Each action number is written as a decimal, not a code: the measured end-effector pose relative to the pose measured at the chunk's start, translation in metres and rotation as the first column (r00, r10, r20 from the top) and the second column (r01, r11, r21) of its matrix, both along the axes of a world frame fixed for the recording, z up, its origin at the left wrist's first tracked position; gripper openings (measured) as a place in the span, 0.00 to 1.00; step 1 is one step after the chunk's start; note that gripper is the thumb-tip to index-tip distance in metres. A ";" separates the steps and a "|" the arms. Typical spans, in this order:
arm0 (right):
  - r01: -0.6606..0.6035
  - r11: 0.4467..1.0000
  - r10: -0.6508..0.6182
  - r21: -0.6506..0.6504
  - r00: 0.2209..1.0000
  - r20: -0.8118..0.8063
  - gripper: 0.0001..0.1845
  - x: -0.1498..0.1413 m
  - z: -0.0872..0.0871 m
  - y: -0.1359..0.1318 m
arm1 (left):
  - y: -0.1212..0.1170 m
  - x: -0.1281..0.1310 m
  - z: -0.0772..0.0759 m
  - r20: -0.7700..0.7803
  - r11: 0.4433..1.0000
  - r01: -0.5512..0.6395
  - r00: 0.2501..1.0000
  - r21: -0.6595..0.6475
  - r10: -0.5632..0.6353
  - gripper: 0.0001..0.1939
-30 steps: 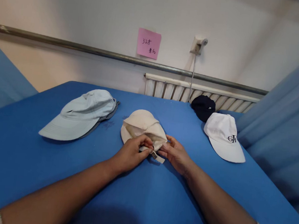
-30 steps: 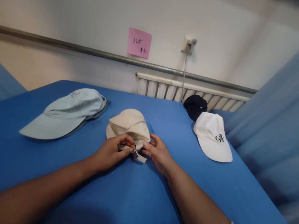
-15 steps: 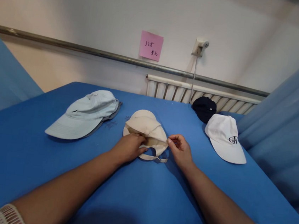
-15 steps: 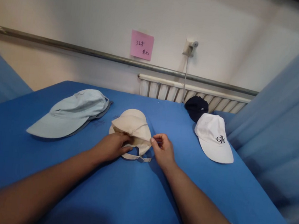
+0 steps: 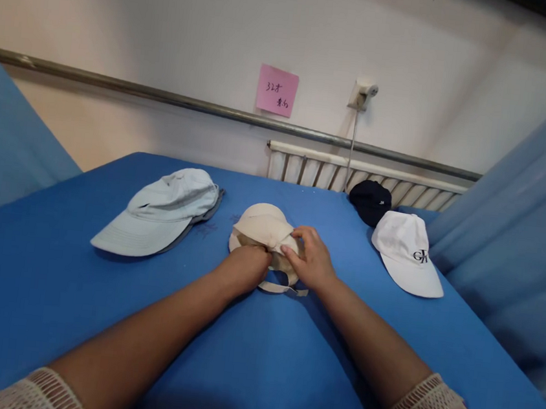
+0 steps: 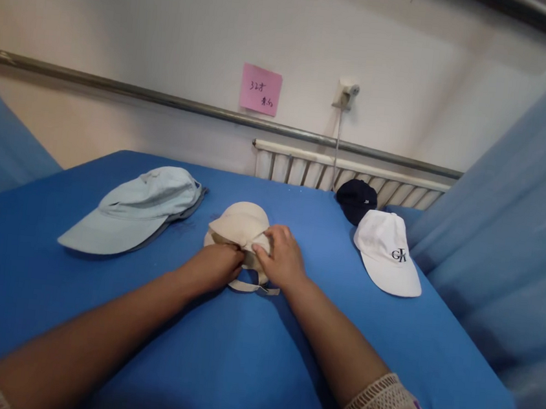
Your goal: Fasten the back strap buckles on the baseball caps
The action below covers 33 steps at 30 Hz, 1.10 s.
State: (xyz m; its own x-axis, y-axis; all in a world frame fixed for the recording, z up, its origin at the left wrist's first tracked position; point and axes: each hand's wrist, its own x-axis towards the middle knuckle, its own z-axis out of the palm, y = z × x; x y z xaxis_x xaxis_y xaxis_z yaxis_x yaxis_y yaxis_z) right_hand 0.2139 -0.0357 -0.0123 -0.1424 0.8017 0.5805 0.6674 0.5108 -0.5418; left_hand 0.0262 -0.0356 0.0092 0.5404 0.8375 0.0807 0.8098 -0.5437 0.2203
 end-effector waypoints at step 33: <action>-0.369 0.929 0.354 0.035 0.910 0.214 0.16 -0.009 -0.014 -0.008 | 0.033 -0.039 -0.007 0.558 0.972 -0.235 0.806 -0.006 0.199 0.12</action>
